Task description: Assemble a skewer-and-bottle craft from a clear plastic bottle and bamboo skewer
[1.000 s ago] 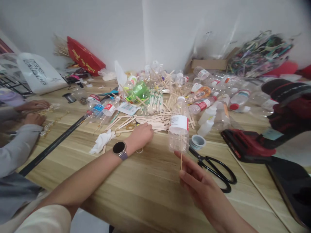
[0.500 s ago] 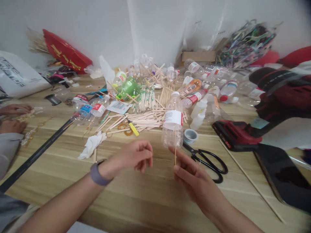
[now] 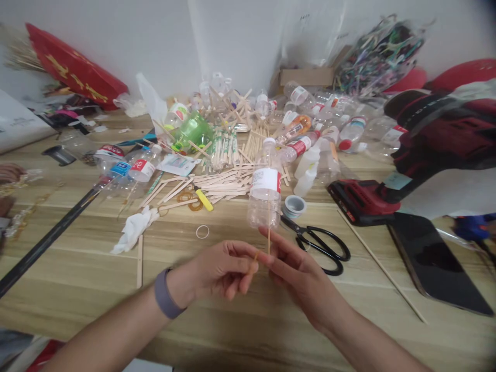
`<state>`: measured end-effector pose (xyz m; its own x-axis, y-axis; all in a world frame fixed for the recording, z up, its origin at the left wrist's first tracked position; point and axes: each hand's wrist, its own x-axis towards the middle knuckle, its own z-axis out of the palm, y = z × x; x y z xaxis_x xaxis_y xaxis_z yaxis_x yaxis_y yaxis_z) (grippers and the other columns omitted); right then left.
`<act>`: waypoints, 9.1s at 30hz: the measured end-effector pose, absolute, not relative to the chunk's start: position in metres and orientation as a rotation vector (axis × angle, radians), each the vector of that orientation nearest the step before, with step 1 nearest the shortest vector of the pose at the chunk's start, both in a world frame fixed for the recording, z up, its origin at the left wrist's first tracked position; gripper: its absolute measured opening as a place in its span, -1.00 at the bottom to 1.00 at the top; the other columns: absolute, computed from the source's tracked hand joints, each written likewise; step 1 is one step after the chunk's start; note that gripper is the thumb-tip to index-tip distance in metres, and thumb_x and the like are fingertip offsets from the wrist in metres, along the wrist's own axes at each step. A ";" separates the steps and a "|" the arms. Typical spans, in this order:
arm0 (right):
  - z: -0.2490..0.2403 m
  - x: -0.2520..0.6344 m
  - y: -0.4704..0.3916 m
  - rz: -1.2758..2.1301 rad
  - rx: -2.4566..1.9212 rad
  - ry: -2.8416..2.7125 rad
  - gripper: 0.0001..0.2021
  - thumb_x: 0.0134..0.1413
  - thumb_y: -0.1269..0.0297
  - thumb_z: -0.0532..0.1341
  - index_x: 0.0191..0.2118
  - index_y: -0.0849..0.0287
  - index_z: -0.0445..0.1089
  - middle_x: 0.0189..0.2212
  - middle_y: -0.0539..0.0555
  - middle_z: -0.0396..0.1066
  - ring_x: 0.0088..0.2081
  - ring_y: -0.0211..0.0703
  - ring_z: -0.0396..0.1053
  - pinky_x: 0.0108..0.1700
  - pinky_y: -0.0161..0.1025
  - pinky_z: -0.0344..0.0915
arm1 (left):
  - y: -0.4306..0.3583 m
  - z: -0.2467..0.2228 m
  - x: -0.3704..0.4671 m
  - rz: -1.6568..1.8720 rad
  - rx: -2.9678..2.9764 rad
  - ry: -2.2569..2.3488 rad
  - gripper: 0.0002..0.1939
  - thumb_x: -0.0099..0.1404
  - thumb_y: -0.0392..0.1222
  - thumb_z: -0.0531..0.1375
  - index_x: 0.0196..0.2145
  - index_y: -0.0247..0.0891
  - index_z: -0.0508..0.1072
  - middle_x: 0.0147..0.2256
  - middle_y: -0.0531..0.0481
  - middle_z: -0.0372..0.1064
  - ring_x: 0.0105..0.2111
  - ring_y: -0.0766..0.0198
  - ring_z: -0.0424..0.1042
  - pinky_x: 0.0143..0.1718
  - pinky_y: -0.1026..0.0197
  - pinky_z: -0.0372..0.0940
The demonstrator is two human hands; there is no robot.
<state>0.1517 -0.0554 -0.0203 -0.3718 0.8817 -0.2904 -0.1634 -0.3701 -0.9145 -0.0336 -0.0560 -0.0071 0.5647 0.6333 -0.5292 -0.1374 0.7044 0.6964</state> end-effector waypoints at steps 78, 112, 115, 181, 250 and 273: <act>-0.027 0.137 -0.053 2.067 -1.075 -1.225 -0.60 -0.03 0.00 0.33 -0.14 0.17 0.54 -0.60 -0.02 0.42 -0.72 -0.43 0.10 -0.73 -0.45 -0.03 | -0.074 -0.013 -0.008 0.793 0.665 1.157 -0.73 0.21 0.01 0.15 -0.47 -0.23 0.27 -0.73 0.20 0.22 -0.78 0.48 0.22 -0.79 0.47 -0.01; -0.021 0.146 -0.036 1.847 -1.185 -1.003 -0.67 -0.15 0.06 0.41 -0.48 0.23 0.40 -0.56 -0.03 0.44 -0.64 -0.40 0.29 -0.56 -0.41 0.20 | -0.072 -0.005 -0.024 0.816 1.044 1.460 -0.76 0.21 -0.05 0.16 -0.33 -0.23 0.55 -0.66 0.14 0.22 -0.65 0.39 0.17 -0.63 0.34 0.06; -0.019 0.147 -0.037 1.813 -1.174 -1.018 -0.67 -0.13 0.05 0.40 -0.48 0.22 0.38 -0.57 -0.04 0.42 -0.65 -0.41 0.26 -0.58 -0.41 0.17 | -0.067 -0.007 -0.029 0.859 1.188 1.572 -0.79 0.23 -0.10 0.17 -0.31 -0.20 0.58 -0.46 0.04 0.47 -0.44 0.29 0.38 -0.43 0.31 0.22; -0.031 0.123 -0.070 1.857 -1.096 -1.360 -0.53 0.12 -0.16 0.14 -0.51 0.18 0.25 -0.60 -0.03 0.25 -0.58 -0.35 0.08 -0.57 -0.37 0.02 | -0.072 -0.020 -0.001 1.019 0.445 1.099 -0.55 -0.04 0.16 0.33 -0.43 -0.34 0.51 -0.79 0.25 0.04 -0.77 0.52 -0.09 -0.70 0.34 -0.19; -0.020 0.136 -0.064 2.240 -0.940 -0.455 -0.74 -0.05 0.18 0.36 -0.54 0.21 0.35 -0.69 -0.20 -0.07 -0.64 -0.43 -0.22 -0.57 -0.41 -0.11 | -0.066 -0.008 -0.020 0.776 0.406 0.885 -0.63 0.01 -0.05 0.39 -0.46 -0.26 0.28 -0.59 0.22 0.11 -0.66 0.54 -0.04 -0.66 0.38 -0.21; -0.017 0.164 -0.037 1.358 -1.319 -1.933 -0.93 -0.18 0.23 0.41 -0.58 0.01 0.58 -0.64 -0.01 0.37 -0.60 -0.26 0.19 -0.56 -0.31 0.03 | -0.066 -0.016 -0.021 0.673 0.736 1.068 -0.65 0.12 0.09 0.25 -0.45 -0.28 0.34 -0.53 0.09 0.35 -0.67 0.51 0.07 -0.66 0.34 -0.10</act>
<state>0.1635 -0.0373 -0.0168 -0.4536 0.8759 -0.1647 0.4517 0.0667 -0.8897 -0.0214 -0.0657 -0.0165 0.3350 0.7858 -0.5199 -0.1297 0.5850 0.8006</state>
